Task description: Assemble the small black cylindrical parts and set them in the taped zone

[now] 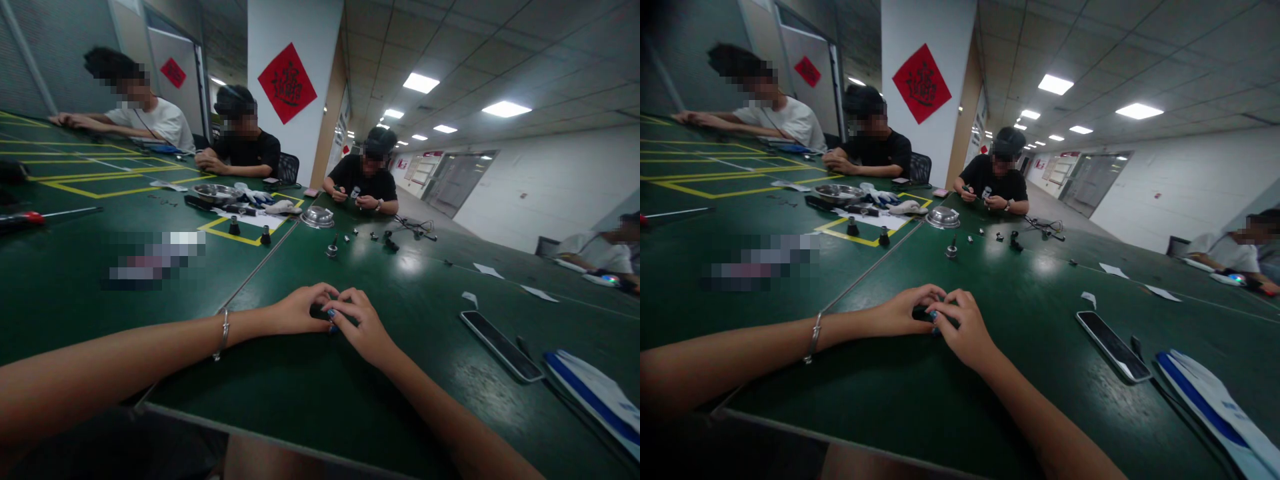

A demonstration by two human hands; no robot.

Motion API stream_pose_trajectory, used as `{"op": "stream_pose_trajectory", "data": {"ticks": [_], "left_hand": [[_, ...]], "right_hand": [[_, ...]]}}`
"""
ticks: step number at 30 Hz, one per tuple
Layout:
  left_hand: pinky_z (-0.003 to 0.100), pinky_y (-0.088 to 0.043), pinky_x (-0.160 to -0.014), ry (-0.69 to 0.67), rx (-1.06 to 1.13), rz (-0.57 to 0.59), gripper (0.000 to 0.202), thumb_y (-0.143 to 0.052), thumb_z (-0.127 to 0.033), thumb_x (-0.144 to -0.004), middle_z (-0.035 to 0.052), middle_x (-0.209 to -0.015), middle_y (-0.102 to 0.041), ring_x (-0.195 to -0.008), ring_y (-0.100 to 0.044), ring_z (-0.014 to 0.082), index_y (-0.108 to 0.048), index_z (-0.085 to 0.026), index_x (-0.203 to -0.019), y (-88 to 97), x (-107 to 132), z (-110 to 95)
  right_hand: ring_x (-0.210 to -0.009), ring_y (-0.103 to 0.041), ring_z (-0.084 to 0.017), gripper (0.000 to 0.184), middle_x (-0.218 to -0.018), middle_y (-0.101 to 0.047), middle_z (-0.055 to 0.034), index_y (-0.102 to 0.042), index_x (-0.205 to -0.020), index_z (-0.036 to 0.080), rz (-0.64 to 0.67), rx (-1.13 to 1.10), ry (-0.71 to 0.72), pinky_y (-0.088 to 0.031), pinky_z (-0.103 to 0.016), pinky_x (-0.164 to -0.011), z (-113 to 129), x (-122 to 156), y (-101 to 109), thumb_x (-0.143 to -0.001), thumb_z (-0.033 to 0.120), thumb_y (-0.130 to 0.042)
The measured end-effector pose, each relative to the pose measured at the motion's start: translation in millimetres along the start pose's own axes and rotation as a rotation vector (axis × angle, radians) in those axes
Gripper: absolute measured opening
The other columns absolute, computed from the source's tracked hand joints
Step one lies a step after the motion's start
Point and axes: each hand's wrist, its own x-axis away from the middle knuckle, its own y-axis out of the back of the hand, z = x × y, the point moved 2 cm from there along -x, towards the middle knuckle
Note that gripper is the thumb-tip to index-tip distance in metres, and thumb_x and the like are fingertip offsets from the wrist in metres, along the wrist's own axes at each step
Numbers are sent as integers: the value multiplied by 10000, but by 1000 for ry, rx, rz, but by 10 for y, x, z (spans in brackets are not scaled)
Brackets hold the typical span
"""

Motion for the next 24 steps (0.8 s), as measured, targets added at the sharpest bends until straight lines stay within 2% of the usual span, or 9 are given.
{"op": "stream_pose_trajectory", "data": {"ticks": [7,14,18,20,24], "left_hand": [[345,-477,-850,20,104,-23,500,-680,-184,-730,57,-1042,-625,-975,-617,199,-444,-184,-1170,-25,5,15],[323,-467,-813,36,152,58,463,-637,-213,-786,28,-953,-635,-923,-621,181,-391,-186,-1176,-13,7,-24],[278,-458,-703,67,99,43,441,-634,-238,-785,-19,-806,-613,-785,-610,158,-367,-191,-1132,-16,-3,18],[263,-449,-664,69,94,25,424,-646,-238,-767,-29,-777,-601,-757,-602,156,-363,-194,-1080,-26,-8,40],[278,-452,-693,44,78,-3,390,-629,-222,-766,-9,-851,-600,-802,-597,163,-375,-195,-1061,-43,-4,34]], "right_hand": [[-910,-489,-193,197,-889,-499,-32,-688,-976,278,55,14,-2,-425,-351,-815,-55,-20,19,-863,178,-563],[-892,-470,-187,222,-888,-492,-30,-671,-1024,283,111,38,127,-416,-327,-778,-110,-36,57,-873,174,-549],[-925,-475,-200,214,-923,-520,-44,-661,-1008,255,120,108,198,-398,-348,-806,-63,-48,36,-878,167,-516],[-923,-489,-202,207,-927,-549,-50,-646,-1005,232,101,118,180,-397,-348,-802,-32,-47,3,-883,163,-495],[-871,-512,-197,174,-889,-574,-50,-622,-968,209,36,97,110,-402,-335,-771,-6,-29,-57,-885,170,-475]]}}
